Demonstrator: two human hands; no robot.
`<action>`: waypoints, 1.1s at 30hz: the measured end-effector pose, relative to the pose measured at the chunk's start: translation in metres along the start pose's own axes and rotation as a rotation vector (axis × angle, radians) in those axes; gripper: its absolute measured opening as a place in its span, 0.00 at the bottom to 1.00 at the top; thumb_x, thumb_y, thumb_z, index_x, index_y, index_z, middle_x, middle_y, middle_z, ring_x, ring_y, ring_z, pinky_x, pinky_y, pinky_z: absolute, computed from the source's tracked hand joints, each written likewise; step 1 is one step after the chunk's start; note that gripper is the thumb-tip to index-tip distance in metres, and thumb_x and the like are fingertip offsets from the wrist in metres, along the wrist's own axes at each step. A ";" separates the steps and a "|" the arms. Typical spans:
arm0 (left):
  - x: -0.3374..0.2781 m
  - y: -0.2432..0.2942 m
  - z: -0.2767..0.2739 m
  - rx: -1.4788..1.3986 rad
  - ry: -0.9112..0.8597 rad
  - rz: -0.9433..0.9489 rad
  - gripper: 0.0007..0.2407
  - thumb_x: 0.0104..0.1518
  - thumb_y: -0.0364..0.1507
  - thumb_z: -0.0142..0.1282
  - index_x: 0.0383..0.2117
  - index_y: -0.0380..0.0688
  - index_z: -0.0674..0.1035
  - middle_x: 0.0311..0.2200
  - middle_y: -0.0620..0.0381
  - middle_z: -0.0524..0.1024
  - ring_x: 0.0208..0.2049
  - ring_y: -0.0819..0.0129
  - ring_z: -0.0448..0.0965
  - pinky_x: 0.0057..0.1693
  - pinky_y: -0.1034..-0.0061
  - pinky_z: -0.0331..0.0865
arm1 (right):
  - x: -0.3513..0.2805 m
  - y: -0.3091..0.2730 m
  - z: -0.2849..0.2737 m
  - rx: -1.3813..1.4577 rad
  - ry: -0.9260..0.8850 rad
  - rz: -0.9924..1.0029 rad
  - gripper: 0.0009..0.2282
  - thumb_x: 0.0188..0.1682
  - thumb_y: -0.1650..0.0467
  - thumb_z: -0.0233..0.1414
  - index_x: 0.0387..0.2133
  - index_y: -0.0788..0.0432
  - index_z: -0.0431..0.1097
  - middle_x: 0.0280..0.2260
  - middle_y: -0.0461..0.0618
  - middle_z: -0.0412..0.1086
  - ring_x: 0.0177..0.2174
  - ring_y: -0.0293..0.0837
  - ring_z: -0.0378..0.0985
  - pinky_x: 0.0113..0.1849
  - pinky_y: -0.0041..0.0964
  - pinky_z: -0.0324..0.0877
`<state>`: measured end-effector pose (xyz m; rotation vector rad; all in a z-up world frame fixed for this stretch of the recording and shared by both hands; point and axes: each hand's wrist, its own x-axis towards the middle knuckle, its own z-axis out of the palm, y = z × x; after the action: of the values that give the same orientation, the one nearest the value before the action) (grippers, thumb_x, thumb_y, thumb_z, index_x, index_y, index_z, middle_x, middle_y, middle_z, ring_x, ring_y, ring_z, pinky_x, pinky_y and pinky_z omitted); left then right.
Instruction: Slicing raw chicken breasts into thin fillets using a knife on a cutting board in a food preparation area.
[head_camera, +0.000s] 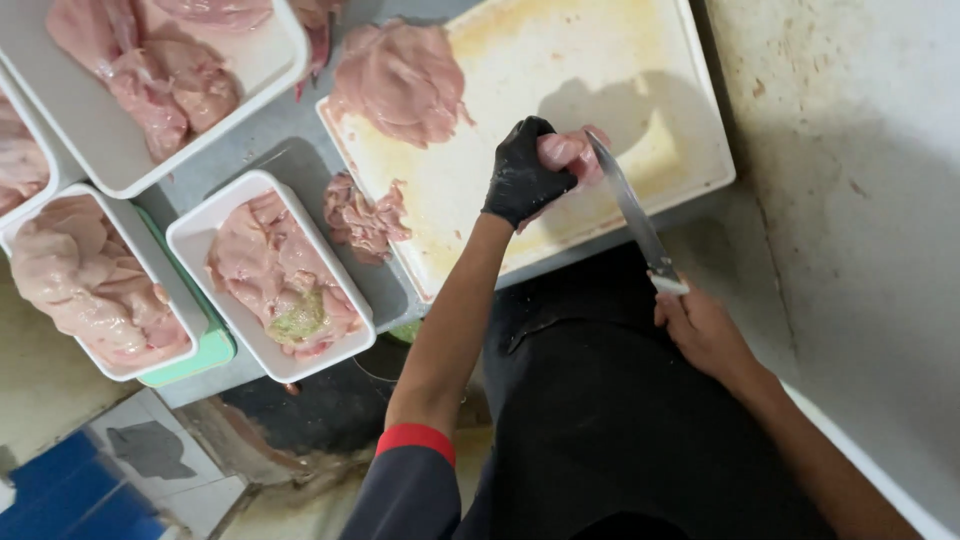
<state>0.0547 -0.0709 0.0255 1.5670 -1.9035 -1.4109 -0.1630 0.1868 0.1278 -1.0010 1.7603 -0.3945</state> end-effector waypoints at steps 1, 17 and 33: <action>-0.003 0.000 0.010 0.009 -0.023 -0.014 0.26 0.32 0.38 0.75 0.42 0.56 0.77 0.40 0.60 0.78 0.48 0.54 0.83 0.56 0.60 0.79 | 0.001 -0.005 -0.004 0.017 -0.007 0.022 0.16 0.62 0.64 0.42 0.33 0.61 0.73 0.17 0.61 0.73 0.23 0.61 0.79 0.31 0.55 0.71; -0.021 -0.024 0.019 0.056 0.255 -0.001 0.14 0.54 0.39 0.60 0.42 0.49 0.79 0.35 0.54 0.81 0.37 0.58 0.81 0.44 0.66 0.74 | 0.024 0.025 0.003 -0.277 -0.060 0.051 0.16 0.64 0.60 0.39 0.50 0.63 0.61 0.32 0.71 0.74 0.34 0.75 0.75 0.35 0.63 0.65; -0.032 -0.086 0.023 0.241 0.130 0.330 0.19 0.53 0.26 0.58 0.52 0.45 0.73 0.44 0.48 0.71 0.44 0.47 0.76 0.47 0.56 0.76 | 0.058 0.053 0.035 -0.377 -0.010 0.056 0.17 0.64 0.58 0.42 0.47 0.62 0.57 0.31 0.74 0.72 0.31 0.83 0.73 0.32 0.71 0.64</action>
<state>0.0985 -0.0248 -0.0446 1.3219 -2.1908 -0.9513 -0.1626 0.1802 0.0422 -1.2093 1.8887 -0.0188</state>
